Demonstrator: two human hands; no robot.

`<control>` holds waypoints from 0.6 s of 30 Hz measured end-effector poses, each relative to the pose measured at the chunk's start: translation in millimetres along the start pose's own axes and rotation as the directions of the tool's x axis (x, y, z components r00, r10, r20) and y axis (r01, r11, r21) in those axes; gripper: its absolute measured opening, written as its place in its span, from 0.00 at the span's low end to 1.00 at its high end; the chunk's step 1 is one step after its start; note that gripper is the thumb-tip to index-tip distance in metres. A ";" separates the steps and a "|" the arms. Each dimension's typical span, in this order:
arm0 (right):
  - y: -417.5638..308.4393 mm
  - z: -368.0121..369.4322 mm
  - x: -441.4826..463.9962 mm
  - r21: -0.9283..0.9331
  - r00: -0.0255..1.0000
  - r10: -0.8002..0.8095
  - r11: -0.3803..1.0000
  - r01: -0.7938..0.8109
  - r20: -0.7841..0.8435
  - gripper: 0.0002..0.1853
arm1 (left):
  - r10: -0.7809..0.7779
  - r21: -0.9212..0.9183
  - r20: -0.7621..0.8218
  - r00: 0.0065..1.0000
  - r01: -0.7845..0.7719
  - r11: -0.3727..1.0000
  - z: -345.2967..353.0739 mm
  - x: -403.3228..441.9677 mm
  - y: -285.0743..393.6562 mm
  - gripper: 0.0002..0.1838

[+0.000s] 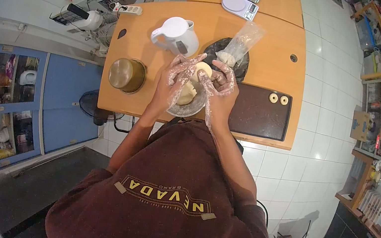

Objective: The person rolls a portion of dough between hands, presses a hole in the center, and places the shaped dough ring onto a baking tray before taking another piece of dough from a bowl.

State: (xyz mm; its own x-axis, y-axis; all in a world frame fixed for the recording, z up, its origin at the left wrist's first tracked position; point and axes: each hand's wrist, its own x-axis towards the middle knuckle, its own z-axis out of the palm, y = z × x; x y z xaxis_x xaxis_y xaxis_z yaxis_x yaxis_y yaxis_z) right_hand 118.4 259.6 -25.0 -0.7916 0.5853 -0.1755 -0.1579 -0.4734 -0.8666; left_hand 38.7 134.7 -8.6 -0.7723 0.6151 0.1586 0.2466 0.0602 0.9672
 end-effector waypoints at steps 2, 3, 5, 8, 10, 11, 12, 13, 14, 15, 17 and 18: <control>0.8 0.0 -0.2 0.018 1.000 -0.004 1.000 0.005 -0.020 0.24 | -0.046 -0.011 -0.010 0.999 0.046 0.999 0.7 -2.1 -5.0 0.21; 0.9 -0.5 0.0 0.028 1.000 -0.001 1.000 0.002 -0.030 0.24 | -0.069 -0.018 -0.014 0.998 0.069 0.997 2.1 -2.5 -6.2 0.21; 0.1 -0.4 0.1 0.047 0.999 0.009 0.999 -0.007 -0.040 0.24 | -0.076 -0.179 -0.072 0.995 0.062 0.982 10.7 -2.4 -5.5 0.20; -1.7 -0.7 0.6 0.048 1.000 0.019 0.999 -0.018 -0.016 0.24 | -0.112 -0.232 -0.110 0.988 0.084 0.969 11.4 -2.8 -4.3 0.19; -1.3 -5.5 2.4 0.016 0.999 0.012 1.000 -0.012 0.030 0.25 | -0.116 -0.237 -0.115 0.987 0.086 0.968 10.2 -3.2 -3.8 0.18; -2.0 -6.9 3.2 -0.028 0.999 0.014 1.000 -0.013 0.049 0.25 | -0.106 -0.255 -0.115 0.988 0.073 0.964 9.6 -3.2 -3.9 0.18; -3.6 -7.6 3.9 -0.071 0.998 0.017 0.997 -0.012 0.068 0.25 | -0.096 -0.273 -0.116 0.989 0.061 0.960 8.8 -3.2 -4.2 0.18; -5.1 -8.0 4.4 -0.114 0.996 0.021 0.993 -0.011 0.086 0.26 | -0.093 -0.259 -0.106 0.990 0.062 0.964 7.7 -3.1 -6.0 0.17; -6.0 -7.1 4.3 -0.117 0.996 0.023 0.993 -0.013 0.082 0.26 | -0.089 -0.244 -0.097 0.991 0.063 0.968 5.7 -3.3 -9.1 0.16; -7.0 -5.9 4.1 -0.119 0.997 0.025 0.993 -0.016 0.079 0.26 | -0.086 -0.229 -0.088 0.992 0.064 0.971 4.5 -3.6 -11.1 0.16; -7.0 -5.3 3.1 -0.107 0.998 0.013 0.994 -0.006 0.067 0.26 | -0.087 -0.229 -0.090 0.992 0.065 0.971 5.0 -3.5 -12.3 0.15; -6.2 -5.2 2.6 -0.093 0.998 0.000 0.996 0.006 0.060 0.26 | -0.087 -0.229 -0.091 0.992 0.064 0.971 5.3 -2.6 -11.0 0.15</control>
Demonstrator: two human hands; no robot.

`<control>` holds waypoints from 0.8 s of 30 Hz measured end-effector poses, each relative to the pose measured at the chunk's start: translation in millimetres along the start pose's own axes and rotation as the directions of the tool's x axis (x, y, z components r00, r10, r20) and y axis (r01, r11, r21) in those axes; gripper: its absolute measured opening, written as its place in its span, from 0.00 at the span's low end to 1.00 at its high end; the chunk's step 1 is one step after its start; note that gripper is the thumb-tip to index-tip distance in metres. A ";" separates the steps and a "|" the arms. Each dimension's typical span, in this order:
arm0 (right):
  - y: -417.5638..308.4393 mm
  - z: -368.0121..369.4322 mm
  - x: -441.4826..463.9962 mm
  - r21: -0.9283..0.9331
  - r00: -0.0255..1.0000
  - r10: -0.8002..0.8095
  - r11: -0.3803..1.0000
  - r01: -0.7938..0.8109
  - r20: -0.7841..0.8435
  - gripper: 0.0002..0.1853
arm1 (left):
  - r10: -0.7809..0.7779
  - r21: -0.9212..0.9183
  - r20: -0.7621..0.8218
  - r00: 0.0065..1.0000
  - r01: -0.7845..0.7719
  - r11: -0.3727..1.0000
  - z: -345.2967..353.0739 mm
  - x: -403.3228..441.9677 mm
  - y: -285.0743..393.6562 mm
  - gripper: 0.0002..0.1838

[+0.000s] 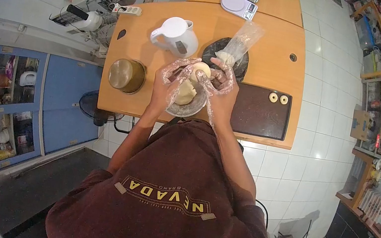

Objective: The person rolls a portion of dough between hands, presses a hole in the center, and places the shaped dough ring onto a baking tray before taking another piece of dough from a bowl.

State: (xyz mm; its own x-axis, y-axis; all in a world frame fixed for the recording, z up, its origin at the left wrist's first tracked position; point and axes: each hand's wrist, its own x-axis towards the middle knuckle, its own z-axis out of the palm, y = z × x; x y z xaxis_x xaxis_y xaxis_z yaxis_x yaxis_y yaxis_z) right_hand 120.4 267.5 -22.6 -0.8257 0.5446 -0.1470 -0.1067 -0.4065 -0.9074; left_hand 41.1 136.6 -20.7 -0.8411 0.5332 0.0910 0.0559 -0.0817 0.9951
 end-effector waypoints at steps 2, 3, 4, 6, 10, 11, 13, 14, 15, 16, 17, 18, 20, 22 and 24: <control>3.1 1.2 -0.6 0.030 1.000 -0.018 0.999 0.018 -0.020 0.26 | -0.015 0.036 0.020 1.000 0.014 0.999 0.9 -1.0 5.7 0.16; 4.6 1.3 -0.8 0.047 0.999 -0.023 0.999 0.024 -0.032 0.26 | -0.023 0.054 0.029 0.999 0.021 0.998 1.6 -1.5 8.3 0.17; 5.4 1.3 -1.0 0.064 0.999 -0.027 0.997 0.030 -0.044 0.26 | -0.025 0.089 0.030 0.999 0.022 0.996 1.5 -1.7 8.2 0.17; 4.7 2.4 -2.2 0.061 0.999 -0.027 0.998 0.030 -0.044 0.26 | -0.030 0.159 0.034 0.999 0.025 0.987 -0.2 -2.6 8.1 0.17; 0.4 3.6 -1.7 0.018 0.999 -0.023 1.000 0.024 -0.036 0.26 | -0.005 0.029 -0.016 1.000 0.005 1.000 5.8 -3.3 10.0 0.17; -1.2 3.2 -1.5 0.014 1.000 -0.005 1.000 0.006 -0.028 0.26 | -0.002 -0.023 -0.044 0.999 0.001 1.000 7.3 -3.5 9.4 0.17; -3.6 2.3 -1.0 0.006 0.999 0.031 0.999 -0.031 -0.010 0.26 | 0.002 -0.051 -0.056 0.998 -0.005 0.999 6.8 -3.5 7.9 0.16; -2.9 1.9 -0.4 -0.003 1.000 0.025 1.000 -0.025 -0.006 0.26 | 0.006 -0.027 -0.041 0.999 -0.007 1.000 4.7 -2.7 6.4 0.16; -1.5 1.1 -0.2 -0.012 1.000 0.019 1.000 -0.019 -0.002 0.26 | 0.009 -0.003 -0.027 1.000 -0.009 1.000 3.0 -2.2 5.5 0.16; -0.6 0.4 0.1 -0.021 1.000 0.013 1.000 -0.013 0.002 0.26 | -0.001 0.001 -0.014 1.000 0.001 1.000 2.0 -1.7 5.2 0.16; -0.1 0.4 0.2 -0.023 1.000 0.007 1.000 -0.007 -0.002 0.26 | -0.011 0.006 -0.001 1.000 0.011 1.000 0.8 -1.4 4.9 0.17; 0.2 0.7 0.4 -0.024 1.000 0.002 1.000 -0.002 -0.006 0.26 | -0.020 0.011 0.012 1.000 0.020 1.000 0.2 -1.2 4.9 0.17; 3.2 1.1 0.4 0.003 1.000 -0.015 1.000 0.015 -0.022 0.26 | -0.028 0.033 0.017 0.999 0.027 0.999 0.7 -1.2 7.9 0.18; 7.8 2.4 0.6 0.061 0.998 -0.038 0.997 0.041 -0.049 0.26 | -0.024 -0.006 0.010 1.000 0.024 1.000 3.1 -2.0 8.2 0.18; 5.6 4.1 0.1 0.111 0.997 0.015 0.994 -0.006 -0.075 0.26 | -0.011 -0.102 -0.009 1.000 0.010 0.995 8.5 -3.0 5.9 0.19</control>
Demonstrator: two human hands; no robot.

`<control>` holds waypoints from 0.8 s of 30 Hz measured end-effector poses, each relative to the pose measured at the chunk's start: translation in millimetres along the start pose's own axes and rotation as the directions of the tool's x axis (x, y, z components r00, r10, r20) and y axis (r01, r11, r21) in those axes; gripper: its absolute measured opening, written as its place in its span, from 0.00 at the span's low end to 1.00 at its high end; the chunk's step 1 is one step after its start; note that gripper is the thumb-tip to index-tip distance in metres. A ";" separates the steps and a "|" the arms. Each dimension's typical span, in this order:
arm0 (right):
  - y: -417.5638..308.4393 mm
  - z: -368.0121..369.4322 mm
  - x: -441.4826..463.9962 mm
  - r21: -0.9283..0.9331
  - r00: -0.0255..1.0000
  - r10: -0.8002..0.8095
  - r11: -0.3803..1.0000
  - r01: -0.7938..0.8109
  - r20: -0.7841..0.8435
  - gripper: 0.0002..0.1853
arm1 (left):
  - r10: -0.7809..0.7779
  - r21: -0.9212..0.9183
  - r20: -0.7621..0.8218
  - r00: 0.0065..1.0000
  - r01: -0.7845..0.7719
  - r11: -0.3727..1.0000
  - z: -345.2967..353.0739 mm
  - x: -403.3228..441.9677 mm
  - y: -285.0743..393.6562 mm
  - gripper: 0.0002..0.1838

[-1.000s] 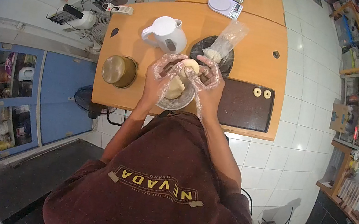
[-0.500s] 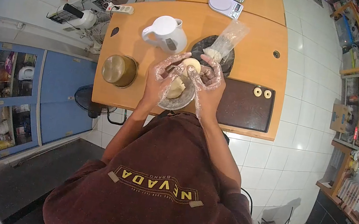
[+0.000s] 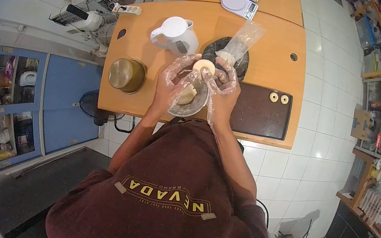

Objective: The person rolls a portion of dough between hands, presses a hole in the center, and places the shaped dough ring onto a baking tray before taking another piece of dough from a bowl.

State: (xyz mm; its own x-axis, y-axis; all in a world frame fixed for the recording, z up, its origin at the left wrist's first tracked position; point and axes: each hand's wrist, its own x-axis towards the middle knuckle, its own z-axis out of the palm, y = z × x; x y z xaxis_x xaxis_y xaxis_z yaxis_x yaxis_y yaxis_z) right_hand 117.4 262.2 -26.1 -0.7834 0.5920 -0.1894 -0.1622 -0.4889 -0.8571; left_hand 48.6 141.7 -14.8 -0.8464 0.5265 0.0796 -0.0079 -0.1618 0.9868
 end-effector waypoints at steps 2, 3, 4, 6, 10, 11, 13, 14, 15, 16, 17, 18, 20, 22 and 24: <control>-0.8 0.5 1.0 0.022 1.000 0.022 1.000 -0.022 -0.003 0.26 | -0.017 -0.064 -0.013 1.000 0.016 0.998 -2.3 -0.2 -4.3 0.20; 0.7 -1.0 1.9 0.020 1.000 0.020 1.000 -0.020 0.008 0.27 | -0.026 -0.096 -0.020 0.999 0.024 0.995 -3.1 -0.4 -5.5 0.21; 1.4 -2.2 2.7 0.018 1.000 0.018 1.000 -0.018 0.019 0.27 | -0.006 -0.059 -0.034 0.999 0.005 0.998 -4.0 -0.2 -5.4 0.20; -0.3 -4.9 4.1 -0.014 0.998 0.031 0.999 -0.030 0.060 0.27 | 0.034 0.018 -0.060 0.998 -0.033 0.999 -5.6 0.1 -4.9 0.17; 2.8 -7.0 5.8 -0.008 0.995 0.055 0.998 -0.054 0.084 0.27 | 0.019 -0.029 -0.052 0.998 -0.020 0.999 -5.9 -0.1 -2.6 0.17; 3.5 -6.5 5.8 0.014 0.996 0.058 0.998 -0.059 0.069 0.27 | 0.024 -0.008 -0.054 0.998 -0.024 1.000 -5.0 -0.9 -3.3 0.17; 4.5 -3.8 5.0 0.057 0.997 0.065 0.996 -0.068 0.039 0.27 | 0.088 0.094 -0.035 0.995 -0.085 0.992 -5.6 -1.5 -7.6 0.19; 3.7 -2.2 4.2 0.087 0.997 0.074 0.993 -0.076 0.025 0.27 | 0.145 0.174 -0.010 0.989 -0.142 0.975 -7.3 -1.4 -12.4 0.20; 1.4 0.1 3.1 0.117 0.996 0.084 0.990 -0.084 0.010 0.27 | 0.200 0.251 0.019 0.980 -0.198 0.948 -7.7 -0.9 -13.2 0.21; -0.3 2.3 2.2 0.146 0.996 0.094 0.985 -0.092 -0.003 0.27 | 0.192 0.232 0.011 0.981 -0.189 0.954 -6.0 -2.0 -13.5 0.22; -0.9 3.7 1.8 0.153 0.996 0.092 0.984 -0.091 -0.005 0.26 | 0.184 0.213 0.002 0.983 -0.180 0.960 -2.1 -4.1 -13.5 0.23; -1.4 5.0 1.6 0.161 0.996 0.091 0.983 -0.088 -0.007 0.26 | 0.176 0.195 -0.005 0.984 -0.172 0.966 0.3 -6.0 -11.7 0.24; -1.6 5.9 0.9 0.161 0.996 0.088 0.983 -0.086 -0.005 0.27 | 0.146 0.245 -0.003 0.989 -0.141 0.959 1.9 -8.6 -5.0 0.25; -1.5 5.7 0.5 0.143 0.996 0.091 0.986 -0.090 0.003 0.27 | 0.128 0.238 -0.013 0.992 -0.121 0.964 2.2 -7.6 -4.7 0.26; -1.3 4.1 1.3 0.113 0.996 0.087 0.990 -0.089 0.029 0.28 | 0.122 0.175 -0.034 0.992 -0.114 0.978 0.1 -4.9 -9.7 0.26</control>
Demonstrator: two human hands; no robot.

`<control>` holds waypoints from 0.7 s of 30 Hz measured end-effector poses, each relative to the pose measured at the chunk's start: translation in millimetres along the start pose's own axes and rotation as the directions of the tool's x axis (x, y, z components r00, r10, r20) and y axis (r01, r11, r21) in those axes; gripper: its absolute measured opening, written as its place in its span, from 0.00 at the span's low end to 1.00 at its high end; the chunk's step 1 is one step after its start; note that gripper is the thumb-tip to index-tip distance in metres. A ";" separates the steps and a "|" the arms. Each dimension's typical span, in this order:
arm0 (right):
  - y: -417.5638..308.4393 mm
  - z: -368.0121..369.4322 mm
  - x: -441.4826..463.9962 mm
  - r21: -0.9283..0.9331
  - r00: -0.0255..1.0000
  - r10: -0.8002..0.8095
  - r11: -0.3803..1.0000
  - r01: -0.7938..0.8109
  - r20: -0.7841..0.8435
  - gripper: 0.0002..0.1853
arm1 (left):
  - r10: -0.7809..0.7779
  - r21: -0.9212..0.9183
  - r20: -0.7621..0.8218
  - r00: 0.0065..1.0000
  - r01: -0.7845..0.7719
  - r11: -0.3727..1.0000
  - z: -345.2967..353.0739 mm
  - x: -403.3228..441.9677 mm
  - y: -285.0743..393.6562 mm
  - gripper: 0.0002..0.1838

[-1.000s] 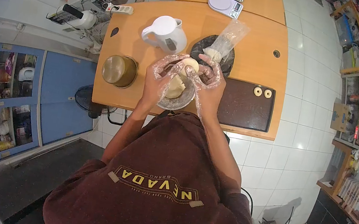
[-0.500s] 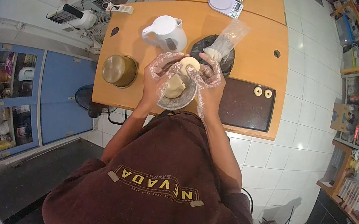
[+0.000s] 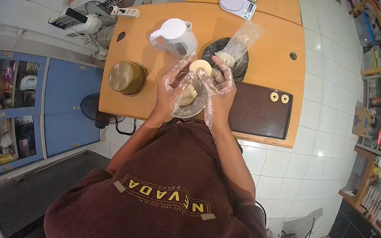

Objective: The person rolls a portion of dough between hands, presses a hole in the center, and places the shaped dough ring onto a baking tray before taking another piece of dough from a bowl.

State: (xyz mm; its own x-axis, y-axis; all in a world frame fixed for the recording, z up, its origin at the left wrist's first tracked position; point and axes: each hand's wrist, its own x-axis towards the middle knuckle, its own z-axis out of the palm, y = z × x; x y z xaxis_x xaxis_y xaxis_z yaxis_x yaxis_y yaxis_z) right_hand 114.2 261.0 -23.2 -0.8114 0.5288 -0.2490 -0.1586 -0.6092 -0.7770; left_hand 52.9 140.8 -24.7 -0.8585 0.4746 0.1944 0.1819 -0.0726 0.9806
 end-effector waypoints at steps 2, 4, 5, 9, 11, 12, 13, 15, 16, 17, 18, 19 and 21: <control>1.4 -1.1 -0.3 -0.045 1.000 -0.021 0.999 0.022 0.019 0.28 | -0.066 -0.100 -0.006 0.998 0.066 0.993 -3.0 0.8 -0.8 0.25; 2.1 -2.4 1.1 -0.106 0.998 -0.059 0.992 0.062 0.034 0.27 | -0.107 -0.126 -0.009 0.994 0.105 0.986 -6.5 3.2 -1.6 0.24; 2.7 -3.5 1.4 -0.115 0.997 -0.071 0.991 0.075 0.040 0.27 | -0.116 -0.104 -0.013 0.993 0.114 0.988 -9.0 4.3 -2.2 0.23; 3.4 -2.4 -2.7 -0.124 0.994 -0.107 0.986 0.109 0.016 0.27 | -0.111 -0.104 -0.006 0.994 0.110 0.988 -8.6 5.1 -0.5 0.20; 3.4 -0.8 -3.2 -0.112 0.993 -0.117 0.987 0.115 -0.013 0.27 | -0.067 -0.033 0.010 0.998 0.067 0.997 -8.6 3.8 -5.8 0.19; 4.0 -0.8 -3.4 -0.104 0.993 -0.117 0.988 0.114 -0.025 0.27 | -0.046 0.002 0.018 0.999 0.046 0.999 -8.1 3.6 -5.4 0.18; 4.6 -0.2 -4.0 -0.097 0.993 -0.116 0.989 0.112 -0.037 0.27 | -0.023 0.034 0.021 1.000 0.022 0.999 -7.9 3.2 -4.1 0.18; 4.9 1.6 -4.2 -0.076 0.991 -0.126 0.990 0.122 -0.050 0.28 | 0.024 0.097 0.028 0.999 -0.027 0.995 -6.1 3.5 -0.1 0.18; 4.8 2.1 -4.1 -0.066 0.990 -0.131 0.990 0.127 -0.056 0.28 | 0.024 0.076 0.026 0.999 -0.026 0.997 -5.9 3.2 0.0 0.18; 4.4 1.5 -4.5 -0.081 0.990 -0.133 0.988 0.128 -0.050 0.28 | 0.023 0.056 0.025 0.999 -0.025 0.998 -5.6 2.4 -0.2 0.18; 3.7 1.1 -5.1 -0.096 0.990 -0.133 0.987 0.129 -0.044 0.29 | 0.022 0.036 0.023 0.999 -0.023 0.999 -5.5 2.5 -0.2 0.18; 2.9 0.4 -5.1 -0.111 0.990 -0.134 0.985 0.129 -0.037 0.29 | 0.001 0.031 0.023 1.000 -0.002 1.000 -5.5 3.6 -0.1 0.18; -0.9 -0.8 -6.3 -0.124 0.993 -0.119 0.985 0.117 -0.010 0.29 | -0.048 0.023 0.020 0.999 0.047 0.999 -5.9 3.5 1.4 0.18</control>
State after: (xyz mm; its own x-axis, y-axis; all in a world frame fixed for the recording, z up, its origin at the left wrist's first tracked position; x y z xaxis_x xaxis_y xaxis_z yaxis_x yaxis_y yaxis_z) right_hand 119.9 258.7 -21.4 -0.7810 0.6035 -0.1606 -0.1814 -0.4653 -0.8664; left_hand 47.2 137.1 -22.5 -0.8562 0.4953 0.1469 0.1524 -0.0296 0.9879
